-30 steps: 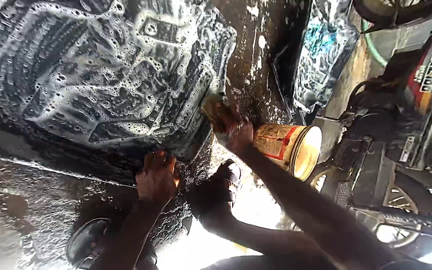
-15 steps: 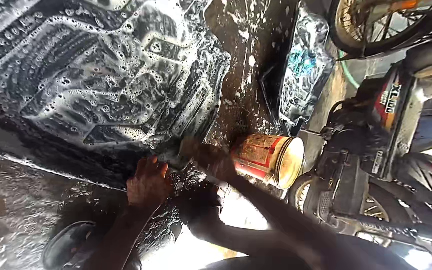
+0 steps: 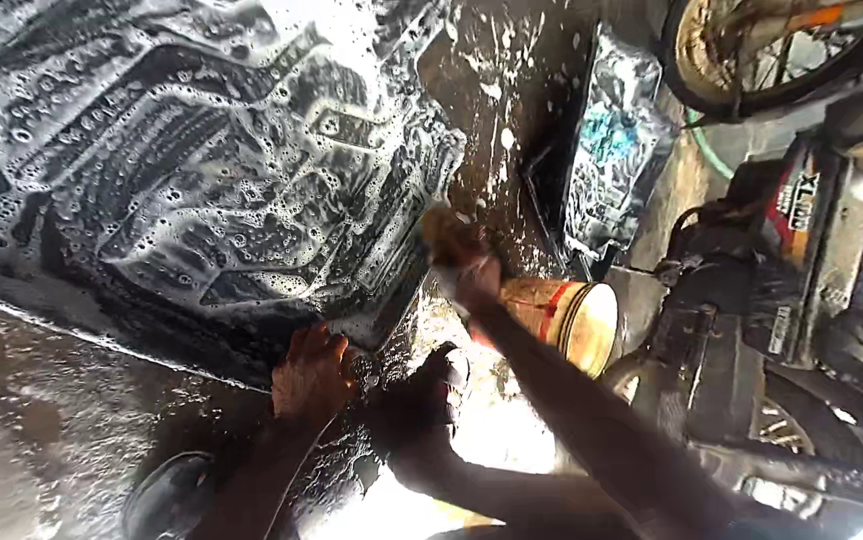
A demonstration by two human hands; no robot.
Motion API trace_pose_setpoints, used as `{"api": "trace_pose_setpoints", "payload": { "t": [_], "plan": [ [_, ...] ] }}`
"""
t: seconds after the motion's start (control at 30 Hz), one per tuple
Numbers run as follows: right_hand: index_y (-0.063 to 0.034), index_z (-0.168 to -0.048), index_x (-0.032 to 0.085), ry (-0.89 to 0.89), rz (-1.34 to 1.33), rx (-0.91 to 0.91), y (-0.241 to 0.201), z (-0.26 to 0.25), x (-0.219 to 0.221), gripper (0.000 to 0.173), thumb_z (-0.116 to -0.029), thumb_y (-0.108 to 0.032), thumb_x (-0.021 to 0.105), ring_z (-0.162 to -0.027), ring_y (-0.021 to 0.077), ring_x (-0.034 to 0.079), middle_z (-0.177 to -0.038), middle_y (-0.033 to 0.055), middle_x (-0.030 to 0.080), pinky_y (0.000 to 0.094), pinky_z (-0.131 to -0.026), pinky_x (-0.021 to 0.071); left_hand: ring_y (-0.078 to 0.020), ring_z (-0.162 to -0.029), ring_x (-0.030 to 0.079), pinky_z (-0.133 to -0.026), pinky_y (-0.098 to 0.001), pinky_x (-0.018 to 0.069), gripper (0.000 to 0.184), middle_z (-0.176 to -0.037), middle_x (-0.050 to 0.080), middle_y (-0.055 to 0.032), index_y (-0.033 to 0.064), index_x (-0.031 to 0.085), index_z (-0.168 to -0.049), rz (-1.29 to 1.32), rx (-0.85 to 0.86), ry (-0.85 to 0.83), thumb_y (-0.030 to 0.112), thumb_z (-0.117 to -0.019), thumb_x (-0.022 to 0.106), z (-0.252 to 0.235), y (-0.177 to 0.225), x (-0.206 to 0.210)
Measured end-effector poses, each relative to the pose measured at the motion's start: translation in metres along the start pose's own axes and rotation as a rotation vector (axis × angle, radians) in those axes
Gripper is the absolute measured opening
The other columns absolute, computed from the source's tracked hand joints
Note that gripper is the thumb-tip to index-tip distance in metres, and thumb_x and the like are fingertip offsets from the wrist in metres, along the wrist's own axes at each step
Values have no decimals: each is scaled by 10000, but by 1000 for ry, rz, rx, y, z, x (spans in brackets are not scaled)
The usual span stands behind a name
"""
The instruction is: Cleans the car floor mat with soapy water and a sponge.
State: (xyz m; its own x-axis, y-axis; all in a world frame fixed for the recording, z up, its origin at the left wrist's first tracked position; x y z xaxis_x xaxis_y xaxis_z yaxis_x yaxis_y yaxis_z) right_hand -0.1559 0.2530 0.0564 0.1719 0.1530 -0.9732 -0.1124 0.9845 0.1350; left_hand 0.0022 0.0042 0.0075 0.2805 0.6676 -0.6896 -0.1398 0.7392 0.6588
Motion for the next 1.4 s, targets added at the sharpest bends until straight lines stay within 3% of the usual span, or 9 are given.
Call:
{"api": "trace_pose_setpoints", "payload": {
  "t": [0.13, 0.33, 0.47, 0.53, 0.7, 0.9, 1.07, 1.27, 1.4],
  "plan": [
    [-129, -1332, 694, -18, -214, -231, -20, 86, 21, 433, -932, -297, 701, -1173, 293, 668, -1318, 143, 670, 492, -949, 576, -408, -1196, 638, -804, -583, 582, 289, -1264, 680, -182, 97, 781, -1048, 15, 1, -29, 348, -957, 671, -4, 5, -3],
    [-314, -1485, 552, -30, -63, 79, 21, -124, -22, 568, -946, -472, 638, -1125, 365, 679, -1469, 127, 560, 640, -848, 569, -376, -1137, 683, -761, -522, 607, 251, -1209, 716, -156, 109, 784, -1036, -13, 70, 35, 307, -932, 668, -6, 3, -7],
    [-219, -1418, 625, 96, -267, 143, -8, 15, 15, 533, -917, -376, 716, -1063, 322, 684, -1377, 155, 591, 566, -821, 598, -381, -1120, 681, -770, -544, 599, 322, -1166, 715, -164, 89, 778, -989, -21, 46, 8, 375, -936, 639, -7, -1, -8],
    [-207, -1382, 667, 39, -232, 122, 0, 24, 21, 517, -904, -398, 718, -1060, 339, 695, -1350, 177, 623, 562, -836, 593, -381, -1093, 691, -755, -535, 605, 353, -1161, 712, -171, 76, 771, -959, -29, 69, 1, 401, -933, 637, -3, -4, -4],
    [-304, -1474, 574, 89, -159, 178, 26, -155, -8, 592, -914, -465, 678, -1111, 371, 683, -1465, 166, 557, 610, -805, 579, -359, -1120, 687, -813, -517, 601, 347, -1120, 740, -127, 116, 794, -980, -3, 111, -2, 422, -930, 638, -7, -11, -4],
    [-220, -1397, 648, 71, -289, 239, 5, 17, 26, 532, -902, -402, 721, -1044, 329, 700, -1377, 162, 607, 568, -793, 601, -381, -1118, 686, -836, -531, 595, 382, -1176, 722, -163, 83, 790, -995, -47, 100, -21, 422, -939, 624, -4, -8, -5],
    [-318, -1463, 580, 119, -225, 268, 30, -147, 5, 582, -906, -460, 674, -1092, 361, 688, -1443, 162, 566, 605, -825, 585, -345, -1102, 696, -838, -497, 603, 380, -1116, 745, -113, 151, 795, -1059, 3, 146, -21, 456, -958, 592, -8, -14, 0],
    [-275, -1434, 612, 93, -312, 344, -14, 6, 17, 543, -919, -420, 704, -984, 339, 709, -1379, 169, 596, 578, -742, 600, -379, -1192, 654, -898, -531, 580, 369, -1226, 710, -158, 135, 786, -1071, 8, 115, -66, 429, -953, 596, -10, -10, -2],
    [-305, -1463, 578, 10, -236, 339, 17, -84, 10, 562, -927, -457, 653, -1132, 390, 668, -1440, 180, 571, 626, -855, 567, -372, -1246, 619, -954, -513, 560, 368, -1290, 680, -148, 167, 768, -1165, 17, 98, -164, 432, -983, 590, -5, -6, -3]
  ]
}}
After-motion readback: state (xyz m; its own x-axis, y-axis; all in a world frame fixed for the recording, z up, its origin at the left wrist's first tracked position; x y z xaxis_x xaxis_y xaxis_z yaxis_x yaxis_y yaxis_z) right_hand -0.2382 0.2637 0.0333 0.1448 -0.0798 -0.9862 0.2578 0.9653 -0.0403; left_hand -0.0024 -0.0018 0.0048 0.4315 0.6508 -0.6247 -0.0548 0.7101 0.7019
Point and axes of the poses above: each hand's wrist, its own z-axis away from the middle knuckle, its own x-axis out of the palm, y = z × x, the point moved 1 cm from there along -z, towards the middle knuckle
